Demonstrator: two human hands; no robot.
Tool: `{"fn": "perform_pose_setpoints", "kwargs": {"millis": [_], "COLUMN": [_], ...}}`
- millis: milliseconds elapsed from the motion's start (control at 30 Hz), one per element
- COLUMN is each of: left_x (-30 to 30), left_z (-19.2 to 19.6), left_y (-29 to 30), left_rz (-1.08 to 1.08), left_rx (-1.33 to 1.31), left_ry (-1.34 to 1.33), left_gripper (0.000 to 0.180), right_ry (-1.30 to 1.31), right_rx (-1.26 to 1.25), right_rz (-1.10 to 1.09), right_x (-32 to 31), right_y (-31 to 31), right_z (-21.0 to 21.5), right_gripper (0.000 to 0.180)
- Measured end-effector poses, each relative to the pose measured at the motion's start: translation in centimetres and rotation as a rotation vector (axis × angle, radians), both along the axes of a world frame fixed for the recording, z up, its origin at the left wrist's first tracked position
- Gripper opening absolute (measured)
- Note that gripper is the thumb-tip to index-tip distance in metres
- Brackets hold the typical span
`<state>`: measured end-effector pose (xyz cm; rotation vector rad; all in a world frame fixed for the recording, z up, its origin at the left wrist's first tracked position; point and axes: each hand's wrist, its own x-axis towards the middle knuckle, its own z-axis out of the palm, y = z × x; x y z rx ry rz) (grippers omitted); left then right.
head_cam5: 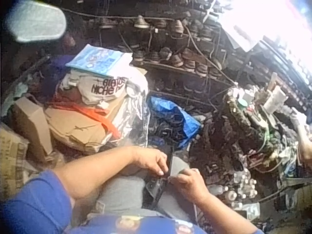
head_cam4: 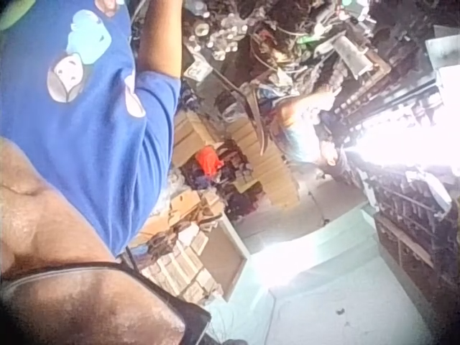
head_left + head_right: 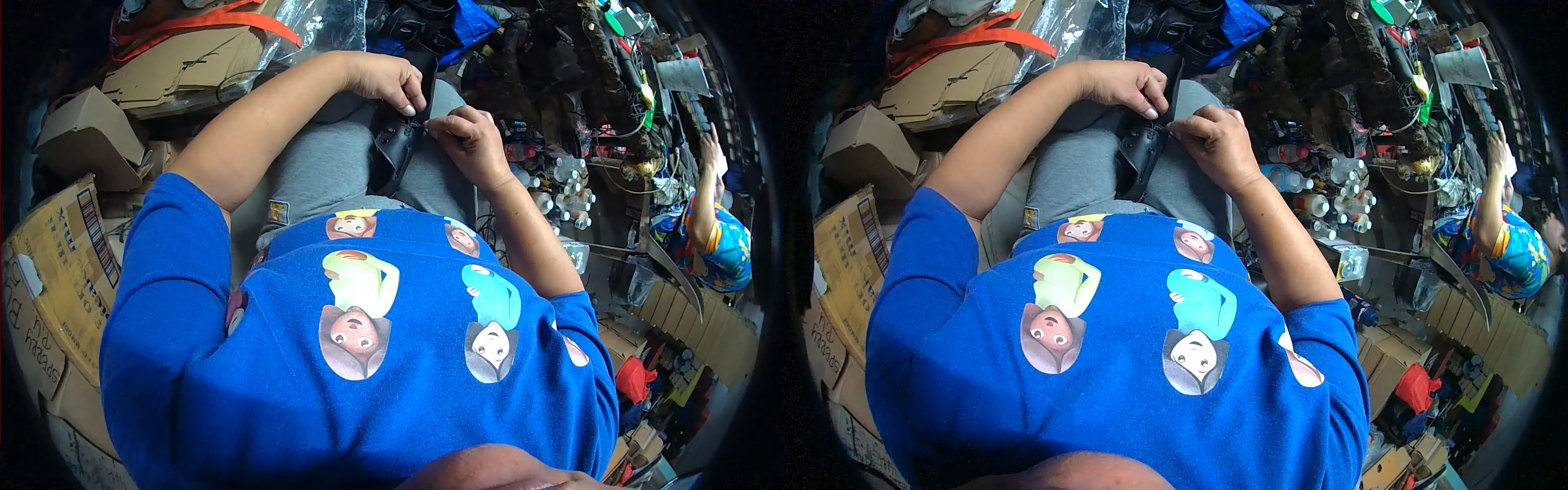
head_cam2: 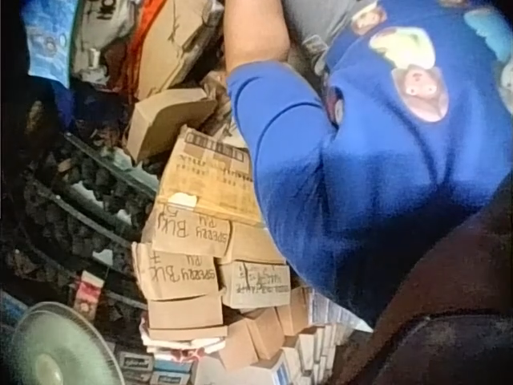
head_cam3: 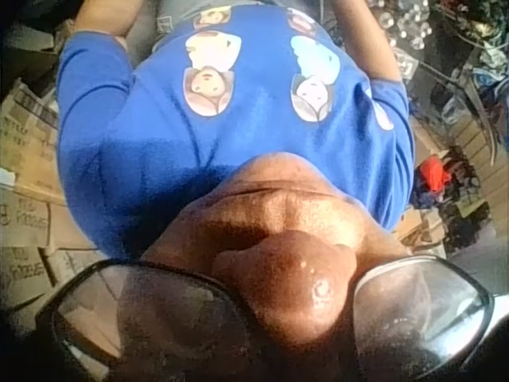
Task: Lacing a black leather shoe component.
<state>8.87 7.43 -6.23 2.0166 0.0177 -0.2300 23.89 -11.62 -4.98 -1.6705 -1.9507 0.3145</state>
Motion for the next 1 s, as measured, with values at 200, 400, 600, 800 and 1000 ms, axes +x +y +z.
{"fn": "perform_pose_setpoints", "kwargs": {"millis": [200,400,600,800,1000], "left_x": [0.1,0.5,1.0,1.4,-4.6], "left_z": [0.4,0.5,0.9,0.9,1.6], "left_y": [-0.1,-0.1,-0.1,-1.0,-4.7], "left_rz": [-0.025,-0.052,-0.078,0.182,0.648], "left_rx": [0.049,0.044,0.151,0.096,0.57], "left_ry": [0.102,0.126,0.071,0.126,-0.35], "left_gripper": [0.034,0.034,0.033,0.04,0.051], "right_ry": [-0.057,-0.274,-0.633,-0.589,0.663], "right_rx": [0.012,-0.016,-0.174,-0.214,-0.512], "right_rz": [0.002,0.088,0.182,0.14,-0.244], "right_x": [-0.4,-1.0,-3.5,-3.1,1.1], "right_y": [-0.2,-0.1,1.1,2.2,0.9], "right_z": [0.2,1.4,4.4,2.0,0.4], "right_gripper": [0.014,0.019,0.014,0.015,0.026]}}
